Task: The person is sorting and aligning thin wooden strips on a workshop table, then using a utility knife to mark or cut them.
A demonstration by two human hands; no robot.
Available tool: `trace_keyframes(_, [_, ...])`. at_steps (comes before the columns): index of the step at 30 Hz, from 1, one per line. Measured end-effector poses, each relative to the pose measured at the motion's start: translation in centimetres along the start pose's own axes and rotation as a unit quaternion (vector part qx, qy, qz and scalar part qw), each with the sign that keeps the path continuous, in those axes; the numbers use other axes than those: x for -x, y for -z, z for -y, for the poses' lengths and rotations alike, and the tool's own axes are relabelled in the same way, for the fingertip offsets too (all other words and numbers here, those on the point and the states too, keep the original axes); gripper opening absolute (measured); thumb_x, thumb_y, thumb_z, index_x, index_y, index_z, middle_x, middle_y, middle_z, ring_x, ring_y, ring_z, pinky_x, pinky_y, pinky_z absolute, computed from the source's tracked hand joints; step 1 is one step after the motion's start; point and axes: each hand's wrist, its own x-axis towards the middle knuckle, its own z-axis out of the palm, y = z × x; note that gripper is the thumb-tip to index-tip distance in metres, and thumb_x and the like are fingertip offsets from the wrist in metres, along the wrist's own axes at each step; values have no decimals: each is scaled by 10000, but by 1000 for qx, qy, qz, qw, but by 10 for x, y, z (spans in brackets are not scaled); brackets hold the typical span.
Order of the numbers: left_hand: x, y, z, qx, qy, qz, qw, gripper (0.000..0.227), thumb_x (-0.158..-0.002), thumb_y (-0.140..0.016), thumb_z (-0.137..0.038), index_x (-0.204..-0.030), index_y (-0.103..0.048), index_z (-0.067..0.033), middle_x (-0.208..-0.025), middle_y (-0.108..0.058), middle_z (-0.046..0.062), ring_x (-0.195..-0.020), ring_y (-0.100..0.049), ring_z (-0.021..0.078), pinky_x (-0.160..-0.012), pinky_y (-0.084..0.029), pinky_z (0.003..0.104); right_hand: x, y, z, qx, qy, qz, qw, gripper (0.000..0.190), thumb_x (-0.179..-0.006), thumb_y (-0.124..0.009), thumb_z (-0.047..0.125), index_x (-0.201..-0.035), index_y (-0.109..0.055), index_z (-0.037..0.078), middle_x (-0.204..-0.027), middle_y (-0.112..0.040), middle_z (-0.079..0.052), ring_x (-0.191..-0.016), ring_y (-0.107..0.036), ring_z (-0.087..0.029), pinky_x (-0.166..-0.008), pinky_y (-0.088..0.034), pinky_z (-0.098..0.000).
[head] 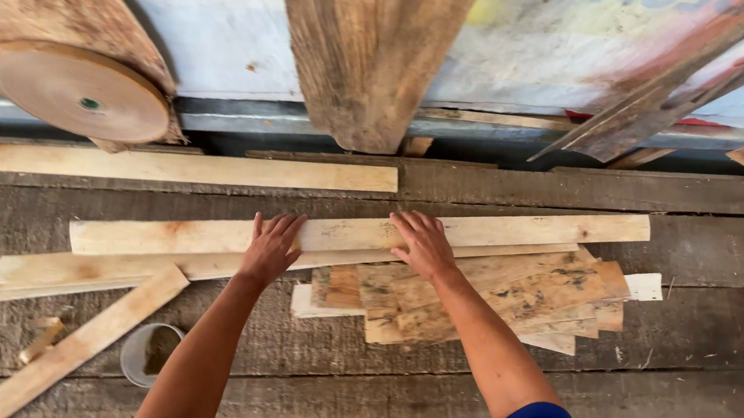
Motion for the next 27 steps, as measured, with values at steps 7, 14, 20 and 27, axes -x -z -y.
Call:
trace_keyframes(7, [-34, -30, -80, 12, 14, -19, 1000, 840, -845, -771, -315, -1560, -361, -157, -1507, -473, 70, -1470, -369, 271, -1272, -163, 598, 34, 6, -93, -43, -18, 13, 999, 758, -922, -744, 313, -1556, -368, 140, -1566, -406, -88, -1463, -359, -308, -1223, -335, -446])
trace_keyframes(14, [-54, -19, -135, -66, 94, 14, 993, 874, -858, -766, -367, -1580, -306, -191, -1544, -411, 45, -1484, -336, 238, -1238, -115, 666, 54, 20, -166, -76, -38, -13, 996, 763, -904, -756, 224, -1557, -373, 133, -1589, -399, -96, -1498, -321, -333, -1224, -332, -441])
trace_keyframes(20, [-99, -42, -181, -105, 105, 72, 986, 861, -912, -729, -371, -1598, -245, -182, -1581, -363, 47, -1482, -317, 223, -1229, -97, 682, 49, 23, -170, -26, -25, -20, 999, 859, -841, -811, 262, -1564, -360, 156, -1597, -380, -95, -1493, -303, -353, -1197, -313, -507])
trace_keyframes(27, [-141, -58, -229, -76, 100, 74, 989, 830, -950, -715, -386, -1624, -267, -201, -1612, -396, 17, -1557, -314, 210, -1308, -73, 640, 24, 27, -152, -48, -28, 2, 998, 870, -848, -814, 286, -1579, -350, 197, -1612, -412, -56, -1459, -377, -311, -1165, -382, -473])
